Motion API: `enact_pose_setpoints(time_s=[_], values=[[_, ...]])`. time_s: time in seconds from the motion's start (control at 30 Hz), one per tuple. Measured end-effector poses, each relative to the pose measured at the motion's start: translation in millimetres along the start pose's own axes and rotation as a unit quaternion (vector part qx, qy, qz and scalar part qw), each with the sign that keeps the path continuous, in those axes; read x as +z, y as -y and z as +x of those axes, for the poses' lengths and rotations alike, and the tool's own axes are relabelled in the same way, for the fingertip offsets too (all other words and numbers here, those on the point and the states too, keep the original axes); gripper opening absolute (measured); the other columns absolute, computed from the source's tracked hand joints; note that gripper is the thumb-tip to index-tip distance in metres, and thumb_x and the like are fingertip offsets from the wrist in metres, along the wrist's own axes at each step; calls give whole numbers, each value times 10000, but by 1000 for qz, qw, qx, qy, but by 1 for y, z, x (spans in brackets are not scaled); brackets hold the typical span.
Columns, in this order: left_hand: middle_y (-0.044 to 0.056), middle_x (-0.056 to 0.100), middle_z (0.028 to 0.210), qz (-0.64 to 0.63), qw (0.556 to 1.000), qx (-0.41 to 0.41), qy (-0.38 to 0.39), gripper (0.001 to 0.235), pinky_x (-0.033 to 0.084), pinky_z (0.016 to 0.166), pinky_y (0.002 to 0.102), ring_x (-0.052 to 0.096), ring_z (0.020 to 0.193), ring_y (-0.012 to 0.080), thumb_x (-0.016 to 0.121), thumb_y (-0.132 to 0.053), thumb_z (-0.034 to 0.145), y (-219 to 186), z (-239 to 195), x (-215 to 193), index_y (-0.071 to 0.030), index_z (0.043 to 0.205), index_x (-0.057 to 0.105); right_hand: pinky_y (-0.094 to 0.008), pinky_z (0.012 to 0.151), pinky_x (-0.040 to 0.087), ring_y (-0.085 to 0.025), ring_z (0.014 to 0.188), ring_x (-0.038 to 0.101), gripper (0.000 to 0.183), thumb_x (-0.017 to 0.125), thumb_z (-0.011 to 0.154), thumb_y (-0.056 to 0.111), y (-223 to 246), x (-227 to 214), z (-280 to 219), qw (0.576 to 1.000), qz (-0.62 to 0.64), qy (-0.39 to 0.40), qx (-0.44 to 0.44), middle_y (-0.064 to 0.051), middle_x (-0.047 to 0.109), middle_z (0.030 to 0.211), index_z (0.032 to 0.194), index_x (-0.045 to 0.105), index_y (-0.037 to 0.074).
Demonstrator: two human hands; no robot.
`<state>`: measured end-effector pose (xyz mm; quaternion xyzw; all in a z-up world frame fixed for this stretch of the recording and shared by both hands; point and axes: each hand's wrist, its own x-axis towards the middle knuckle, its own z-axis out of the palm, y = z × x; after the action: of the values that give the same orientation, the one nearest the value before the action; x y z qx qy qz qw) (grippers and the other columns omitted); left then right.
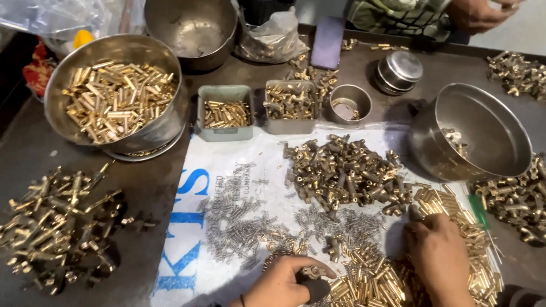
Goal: Assembling small brass metal components manually at a workbench.
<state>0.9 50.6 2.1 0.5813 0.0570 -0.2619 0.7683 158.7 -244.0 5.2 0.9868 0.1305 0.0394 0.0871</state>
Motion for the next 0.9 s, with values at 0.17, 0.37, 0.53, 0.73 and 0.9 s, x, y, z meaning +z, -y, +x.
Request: enact_pose_setpoints(time_s=[0.17, 0.37, 0.53, 0.73, 0.9], values=[[22, 763, 980, 58, 989, 137, -18, 273, 527, 747, 188, 641, 833, 8, 696, -10, 937, 31, 9, -4, -50, 1200, 760, -372, 879, 585, -237, 997, 634, 228, 720, 895, 241, 6, -9, 2, 999, 2, -33, -1, -77, 671, 1105, 1084, 785, 131], [1, 684, 767, 125, 989, 22, -75, 325, 425, 534, 238, 553, 631, 40, 727, -90, 871, 31, 3, 2, -76, 1195, 744, -343, 865, 623, -217, 1019, 741, 230, 705, 917, 146, 35, -55, -35, 910, 404, 58, 73, -38, 725, 1216, 1143, 722, 103], [-19, 699, 744, 110, 989, 37, -93, 377, 450, 525, 241, 585, 593, 42, 669, -43, 809, 40, 8, 5, -86, 1175, 749, -299, 975, 590, -167, 1035, 732, 385, 734, 803, 100, 86, -62, -64, 796, 584, 154, -33, -58, 766, 1072, 1185, 758, 137], [-25, 613, 677, 133, 986, 49, -84, 383, 401, 503, 282, 522, 560, 59, 667, -58, 815, 16, -9, 7, -106, 1186, 749, -361, 847, 579, -210, 910, 734, 215, 729, 824, -14, 97, -10, -65, 627, 737, 229, 103, -128, 795, 980, 1033, 777, -14], [-5, 651, 686, 158, 984, 62, -49, 473, 467, 563, 277, 606, 600, 77, 660, -69, 790, 4, -19, 3, -166, 1247, 735, -361, 825, 582, -205, 886, 728, 161, 757, 802, -18, 96, -8, -59, 634, 726, 230, 130, -140, 780, 939, 962, 748, -40]])
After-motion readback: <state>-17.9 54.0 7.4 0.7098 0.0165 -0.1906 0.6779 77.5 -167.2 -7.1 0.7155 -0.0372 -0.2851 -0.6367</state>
